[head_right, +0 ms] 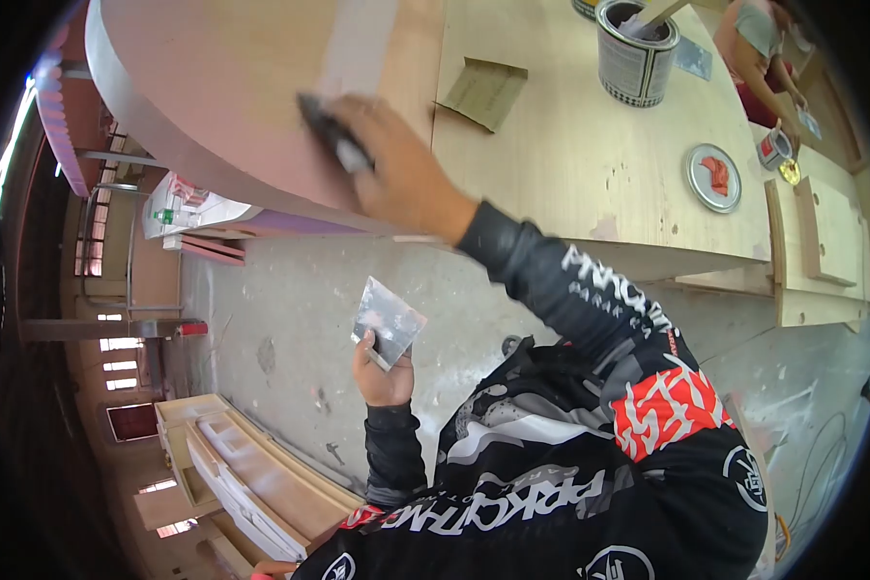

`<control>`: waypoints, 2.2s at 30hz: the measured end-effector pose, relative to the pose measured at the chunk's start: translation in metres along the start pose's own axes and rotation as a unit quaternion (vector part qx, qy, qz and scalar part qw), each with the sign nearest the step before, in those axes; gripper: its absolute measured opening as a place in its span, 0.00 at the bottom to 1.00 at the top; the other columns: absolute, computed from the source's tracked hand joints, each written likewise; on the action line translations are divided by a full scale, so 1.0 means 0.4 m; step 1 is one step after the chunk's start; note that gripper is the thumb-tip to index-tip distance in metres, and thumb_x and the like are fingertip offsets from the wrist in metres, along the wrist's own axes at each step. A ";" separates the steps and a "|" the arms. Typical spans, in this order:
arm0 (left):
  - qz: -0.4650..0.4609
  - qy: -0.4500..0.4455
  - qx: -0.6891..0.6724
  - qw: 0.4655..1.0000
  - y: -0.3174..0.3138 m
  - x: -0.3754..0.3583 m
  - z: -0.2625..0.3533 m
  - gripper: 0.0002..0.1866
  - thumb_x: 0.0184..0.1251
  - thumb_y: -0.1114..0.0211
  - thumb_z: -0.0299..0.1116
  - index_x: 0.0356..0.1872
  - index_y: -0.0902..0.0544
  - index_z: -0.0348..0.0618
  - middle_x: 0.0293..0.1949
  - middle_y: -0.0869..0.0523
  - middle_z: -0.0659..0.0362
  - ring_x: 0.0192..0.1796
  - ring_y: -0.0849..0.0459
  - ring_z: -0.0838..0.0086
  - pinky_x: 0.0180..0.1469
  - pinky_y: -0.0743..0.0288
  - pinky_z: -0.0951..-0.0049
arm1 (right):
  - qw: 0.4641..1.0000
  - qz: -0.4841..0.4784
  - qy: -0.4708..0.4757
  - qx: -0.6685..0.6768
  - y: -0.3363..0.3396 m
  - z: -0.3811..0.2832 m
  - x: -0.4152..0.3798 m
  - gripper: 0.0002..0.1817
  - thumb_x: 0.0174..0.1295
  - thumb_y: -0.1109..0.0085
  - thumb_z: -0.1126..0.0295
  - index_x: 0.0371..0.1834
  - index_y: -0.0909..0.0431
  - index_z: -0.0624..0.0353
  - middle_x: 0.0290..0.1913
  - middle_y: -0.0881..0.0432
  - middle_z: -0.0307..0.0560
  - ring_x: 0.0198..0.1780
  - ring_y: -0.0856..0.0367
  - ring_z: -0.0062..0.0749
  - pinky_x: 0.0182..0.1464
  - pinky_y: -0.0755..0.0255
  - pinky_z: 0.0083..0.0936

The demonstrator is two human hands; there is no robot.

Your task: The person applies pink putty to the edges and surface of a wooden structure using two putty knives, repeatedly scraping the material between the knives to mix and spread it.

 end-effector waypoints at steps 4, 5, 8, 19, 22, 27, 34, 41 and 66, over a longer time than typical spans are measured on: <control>-0.086 0.154 -0.165 0.970 0.000 0.016 0.009 0.18 0.72 0.47 0.31 0.59 0.25 0.37 0.58 0.18 0.53 0.54 0.16 0.62 0.53 0.16 0.65 | 0.980 -0.136 0.121 -0.078 -0.019 -0.091 -0.173 0.39 0.48 0.42 0.86 0.70 0.31 0.55 0.69 0.29 0.53 0.68 0.30 0.52 0.67 0.35 0.44; -0.148 0.231 -0.261 0.926 0.000 0.017 0.006 0.18 0.72 0.47 0.31 0.60 0.26 0.37 0.59 0.19 0.52 0.54 0.15 0.61 0.51 0.15 0.65 | 0.979 -0.139 0.123 -0.081 0.004 -0.101 -0.201 0.39 0.48 0.42 0.86 0.70 0.31 0.55 0.69 0.29 0.53 0.68 0.30 0.52 0.67 0.35 0.44; -0.169 0.324 -0.307 0.879 -0.028 0.030 0.002 0.19 0.69 0.45 0.30 0.58 0.25 0.32 0.53 0.15 0.47 0.55 0.15 0.56 0.58 0.21 0.49 | 0.970 -0.203 0.110 -0.071 0.046 -0.126 -0.269 0.43 0.42 0.41 0.88 0.70 0.30 0.54 0.70 0.30 0.53 0.70 0.31 0.52 0.70 0.36 0.44; -0.327 -0.474 0.387 0.719 -0.218 -0.035 0.166 0.17 0.53 0.40 0.25 0.47 0.19 0.33 0.57 0.18 0.40 0.61 0.21 0.45 0.56 0.26 0.51 | 0.644 0.056 -0.564 0.513 0.071 -0.088 -0.409 0.25 0.60 0.50 0.78 0.63 0.27 0.63 0.59 0.19 0.52 0.59 0.19 0.42 0.67 0.31 0.41; -0.331 -0.464 0.632 0.525 -0.235 -0.021 0.135 0.28 0.41 0.40 0.19 0.52 0.16 0.42 0.63 0.19 0.47 0.65 0.23 0.50 0.62 0.38 0.52 | 0.631 0.034 -0.443 0.635 0.079 -0.082 -0.337 0.23 0.62 0.49 0.73 0.62 0.27 0.64 0.57 0.18 0.51 0.56 0.17 0.41 0.65 0.27 0.41; -0.307 -0.375 0.683 0.546 -0.109 -0.030 0.071 0.36 0.49 0.42 0.13 0.66 0.23 0.44 0.65 0.19 0.54 0.68 0.25 0.55 0.64 0.39 0.57 | 0.992 0.001 -0.092 0.082 0.165 -0.009 0.001 0.22 0.62 0.47 0.77 0.62 0.26 0.64 0.46 0.15 0.48 0.46 0.17 0.35 0.55 0.26 0.24; -0.198 -0.314 0.650 0.663 -0.066 -0.061 0.041 0.24 0.70 0.47 0.23 0.68 0.25 0.40 0.65 0.19 0.53 0.69 0.27 0.54 0.71 0.39 0.58 | 0.989 0.021 0.108 -0.100 0.028 0.082 -0.048 0.30 0.53 0.50 0.82 0.64 0.26 0.58 0.65 0.24 0.56 0.66 0.27 0.52 0.68 0.32 0.37; -0.165 -0.306 0.615 0.708 -0.051 -0.040 0.033 0.21 0.77 0.50 0.29 0.67 0.25 0.38 0.65 0.20 0.50 0.68 0.26 0.53 0.71 0.37 0.58 | 0.999 0.029 0.007 -0.028 0.107 0.144 0.078 0.35 0.49 0.57 0.90 0.66 0.28 0.59 0.64 0.23 0.52 0.69 0.26 0.41 0.70 0.35 0.31; -0.042 0.015 -0.024 0.999 -0.030 0.016 0.003 0.17 0.69 0.45 0.29 0.56 0.23 0.34 0.55 0.18 0.48 0.59 0.19 0.59 0.60 0.22 0.57 | 0.983 -0.116 0.111 -0.092 -0.005 0.001 -0.176 0.33 0.53 0.44 0.85 0.66 0.27 0.52 0.68 0.27 0.51 0.70 0.30 0.47 0.69 0.35 0.41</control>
Point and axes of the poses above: each hand's wrist, its own x-axis towards the middle knuckle, its own y-axis out of the back of the hand, z = x × y, the point moved 4 cm from there along x, towards the middle knuckle
